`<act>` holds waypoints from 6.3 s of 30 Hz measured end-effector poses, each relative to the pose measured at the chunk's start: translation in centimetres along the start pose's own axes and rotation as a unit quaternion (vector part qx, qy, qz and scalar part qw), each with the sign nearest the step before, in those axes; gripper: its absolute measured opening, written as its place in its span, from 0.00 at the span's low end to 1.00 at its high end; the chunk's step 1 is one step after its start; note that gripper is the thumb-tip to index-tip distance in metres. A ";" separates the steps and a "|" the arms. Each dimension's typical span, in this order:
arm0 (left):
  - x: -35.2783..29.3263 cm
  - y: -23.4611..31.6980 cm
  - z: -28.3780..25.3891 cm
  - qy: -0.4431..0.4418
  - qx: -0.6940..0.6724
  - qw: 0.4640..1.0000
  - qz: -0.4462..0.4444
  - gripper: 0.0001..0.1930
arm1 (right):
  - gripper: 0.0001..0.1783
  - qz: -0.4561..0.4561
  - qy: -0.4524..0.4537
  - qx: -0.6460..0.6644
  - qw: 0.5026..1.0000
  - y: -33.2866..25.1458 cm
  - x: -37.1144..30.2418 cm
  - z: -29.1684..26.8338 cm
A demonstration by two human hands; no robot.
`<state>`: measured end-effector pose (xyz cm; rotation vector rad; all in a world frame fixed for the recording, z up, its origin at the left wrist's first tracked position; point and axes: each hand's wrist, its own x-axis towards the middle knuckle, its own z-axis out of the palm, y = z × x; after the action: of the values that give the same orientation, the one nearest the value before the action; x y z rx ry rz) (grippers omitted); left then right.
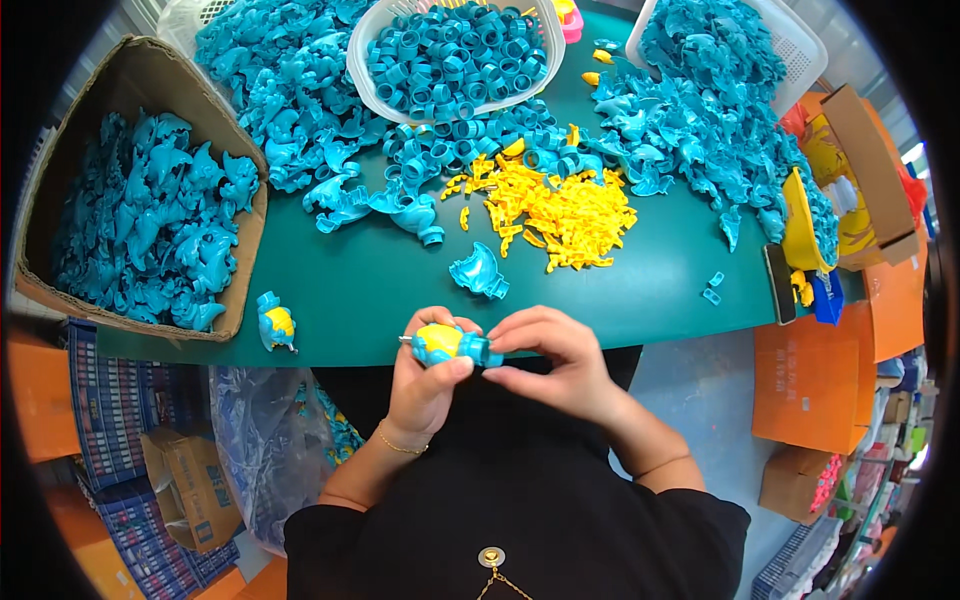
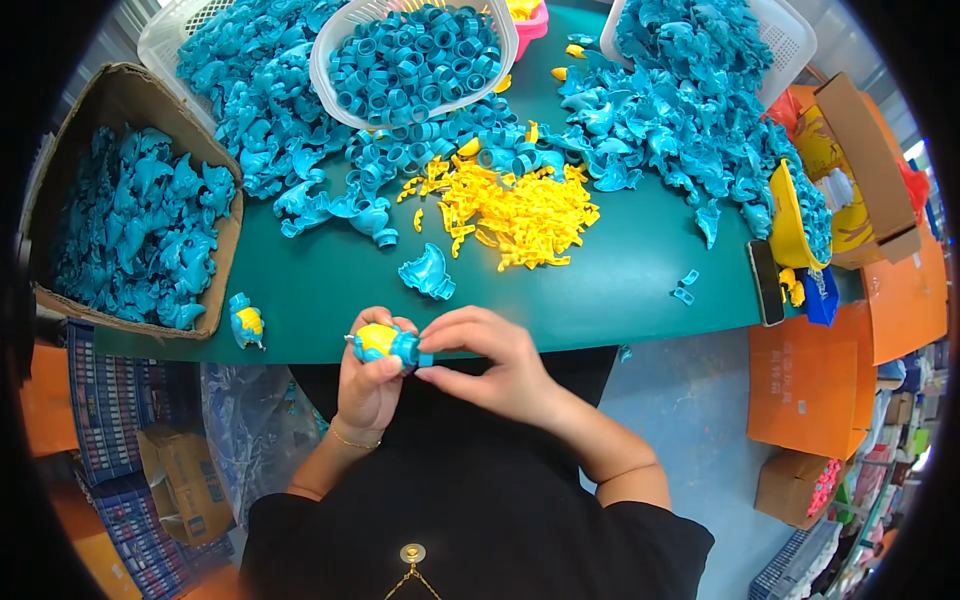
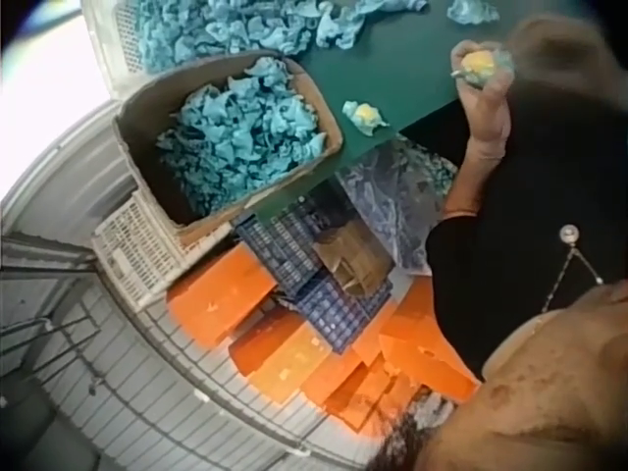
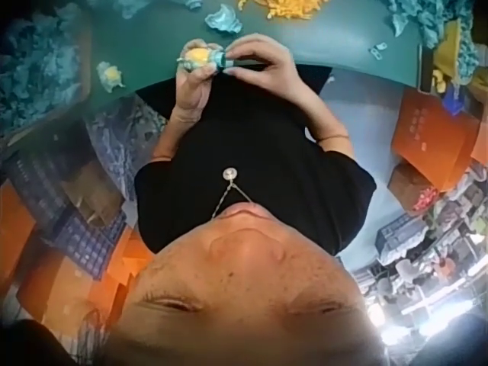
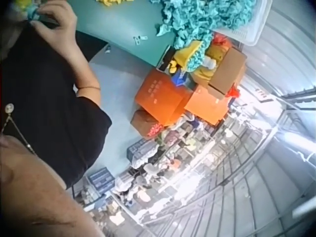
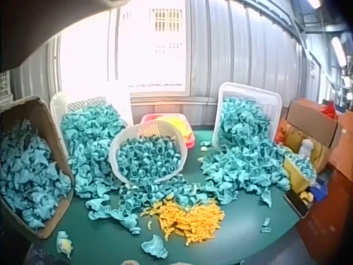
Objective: Assembling small plastic toy figurines from component parts.
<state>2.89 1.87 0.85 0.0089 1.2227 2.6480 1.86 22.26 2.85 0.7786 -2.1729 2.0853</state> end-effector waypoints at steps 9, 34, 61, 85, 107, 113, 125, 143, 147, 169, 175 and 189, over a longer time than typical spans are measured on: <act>-0.5 -0.3 0.2 -0.041 0.062 0.997 0.023 0.27 | 0.21 -0.217 0.050 -0.222 0.949 -0.3 -0.8 0.9; 1.9 8.7 -8.5 0.225 0.774 0.465 0.366 0.24 | 0.12 0.034 0.062 -0.243 0.967 2.9 -0.2 -1.4; -16.8 -13.0 -41.2 0.127 0.691 0.521 -0.484 0.29 | 0.20 -0.017 -0.039 -0.309 0.950 1.2 1.7 0.0; -8.4 1.5 -18.8 0.324 0.634 0.596 0.371 0.12 | 0.04 -0.067 0.005 -0.444 0.893 3.3 5.8 -1.6; 5.0 1.1 -2.2 -0.020 0.694 0.671 0.260 0.39 | 0.06 -0.064 0.022 -0.414 0.908 4.4 4.6 -1.3; 5.2 0.9 -2.4 -0.020 0.692 0.671 0.264 0.39 | 0.10 -0.077 -0.052 -0.502 0.860 1.9 5.3 -1.3; 4.8 1.3 -2.7 -0.055 0.673 0.691 0.256 0.40 | 0.08 0.049 -0.153 -0.421 0.893 2.4 11.3 -6.6; 4.6 1.4 -2.9 -0.063 0.662 0.704 0.249 0.40 | 0.11 0.016 -0.168 -0.597 0.784 4.0 12.9 -5.8; 4.5 1.5 -2.7 -0.063 0.664 0.706 0.239 0.39 | 0.07 -0.006 -0.150 -0.606 0.781 4.6 12.9 -5.8; 4.6 1.8 -2.8 -0.082 0.665 0.706 0.229 0.41 | 0.07 0.198 -0.167 -0.111 0.959 3.5 8.2 -5.0; 4.6 1.8 -2.8 -0.082 0.667 0.704 0.229 0.41 | 0.07 0.069 -0.215 -0.139 0.964 4.2 8.7 -4.9; 4.6 1.8 -2.8 -0.082 0.665 0.704 0.237 0.42 | 0.08 0.196 -0.182 -0.041 0.963 5.4 9.8 -4.3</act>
<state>-2.27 -0.41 -0.04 0.8398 2.9721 1.2931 -10.10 22.99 1.75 0.8359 -2.7929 2.1323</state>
